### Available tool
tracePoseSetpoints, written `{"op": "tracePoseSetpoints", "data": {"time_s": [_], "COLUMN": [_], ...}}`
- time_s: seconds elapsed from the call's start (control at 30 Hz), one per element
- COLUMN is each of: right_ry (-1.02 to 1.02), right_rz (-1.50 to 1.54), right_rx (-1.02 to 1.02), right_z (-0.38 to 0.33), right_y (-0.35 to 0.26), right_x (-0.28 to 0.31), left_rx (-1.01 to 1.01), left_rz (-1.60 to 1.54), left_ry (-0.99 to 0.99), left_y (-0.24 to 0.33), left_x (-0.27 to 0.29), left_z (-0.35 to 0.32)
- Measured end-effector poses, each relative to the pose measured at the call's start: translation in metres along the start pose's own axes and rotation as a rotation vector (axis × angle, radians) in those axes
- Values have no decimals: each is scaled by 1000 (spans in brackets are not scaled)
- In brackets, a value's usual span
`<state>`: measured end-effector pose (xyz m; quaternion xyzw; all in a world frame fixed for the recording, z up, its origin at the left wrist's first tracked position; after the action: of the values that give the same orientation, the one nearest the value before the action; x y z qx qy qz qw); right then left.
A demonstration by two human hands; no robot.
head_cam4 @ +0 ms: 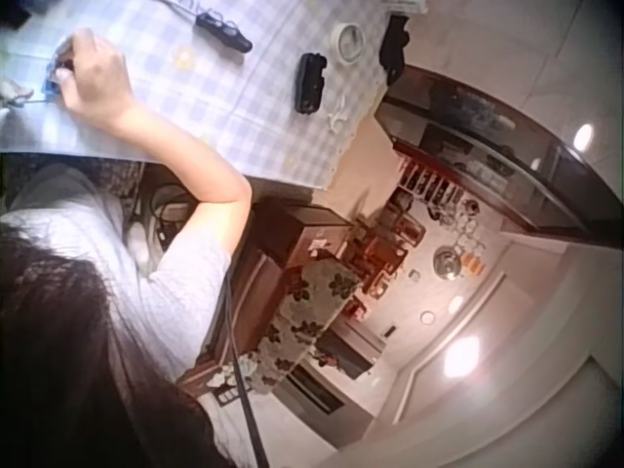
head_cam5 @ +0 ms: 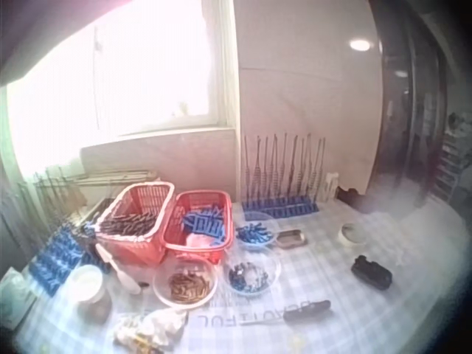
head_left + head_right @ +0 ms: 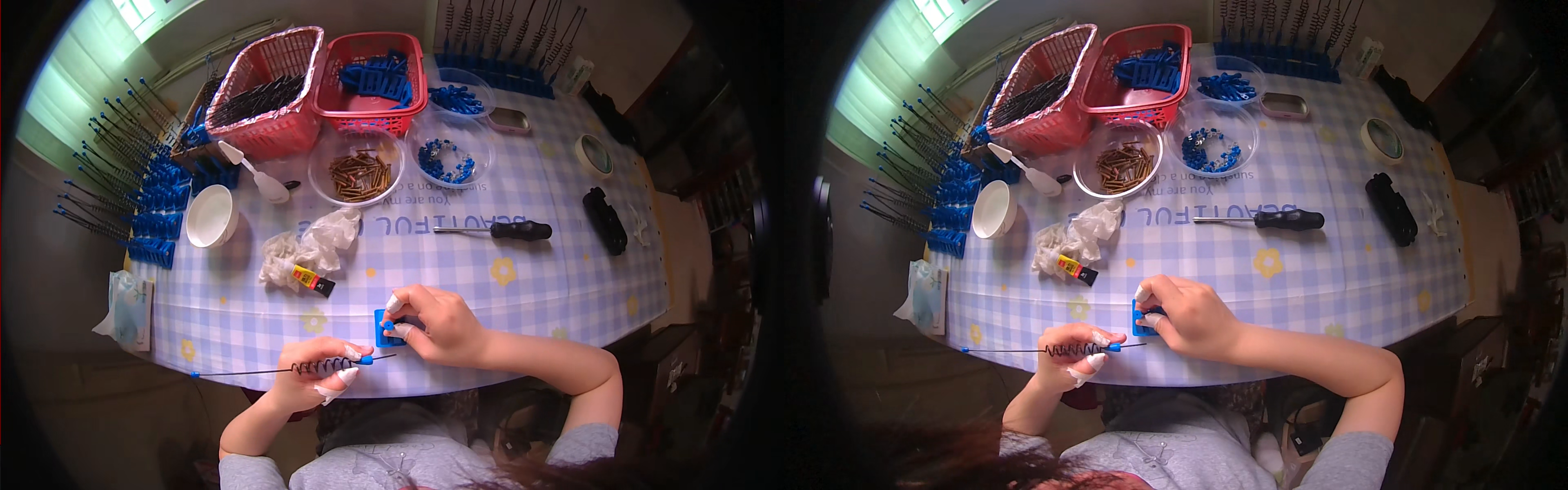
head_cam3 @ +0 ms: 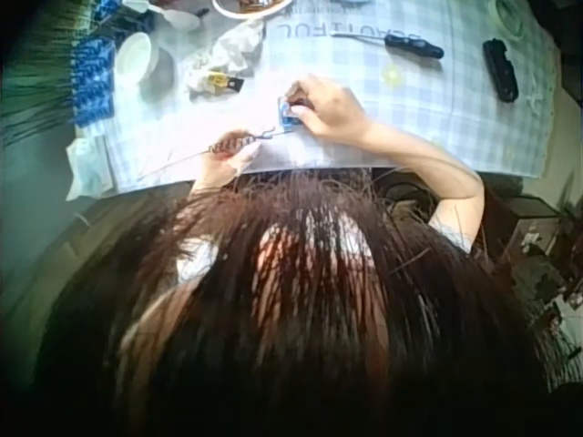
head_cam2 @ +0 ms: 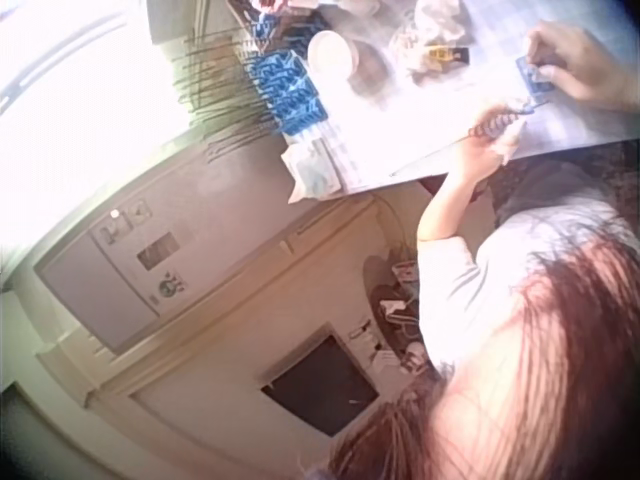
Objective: The person assembles a spring rod by applying glue from a tube, attaching plastic tips to the coiled wire, and mounting the assembled rod into a plastic base.
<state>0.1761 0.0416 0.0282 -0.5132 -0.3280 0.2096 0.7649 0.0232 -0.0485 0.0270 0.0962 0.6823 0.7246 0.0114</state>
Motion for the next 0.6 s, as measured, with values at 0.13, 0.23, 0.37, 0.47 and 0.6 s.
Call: {"op": "tracePoseSetpoints", "data": {"time_s": [0.13,0.23,0.37,0.47,0.6], "right_ry": [5,-126,-273,-311,-352], "right_rz": [35,522,934,918,922], "right_rx": [-34,-390,-575,-624,-671], "right_z": [2,-2,-8,-9,-9], "right_y": [-4,-3,-3,0,-7], "right_x": [3,0,-7,-7,-10], "left_rx": [30,54,48,73,141], "left_rz": [-217,-344,-423,-384,-438], "left_ry": [126,211,244,233,152], "left_y": [-4,-4,-1,1,7], "left_x": [5,15,22,22,21], "left_z": [-6,-11,-8,-2,2]}}
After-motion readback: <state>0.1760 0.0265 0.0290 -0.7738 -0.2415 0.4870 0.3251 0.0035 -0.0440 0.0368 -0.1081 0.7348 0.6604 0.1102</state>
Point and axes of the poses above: each hand's wrist, its own z-axis towards the middle knuckle, its own x-axis out of the back of the hand, y = z × x, the point moved 4 cm from there along z, towards the middle knuckle, and after that the axes turned 8 degrees about z, right-handed, at the moved point
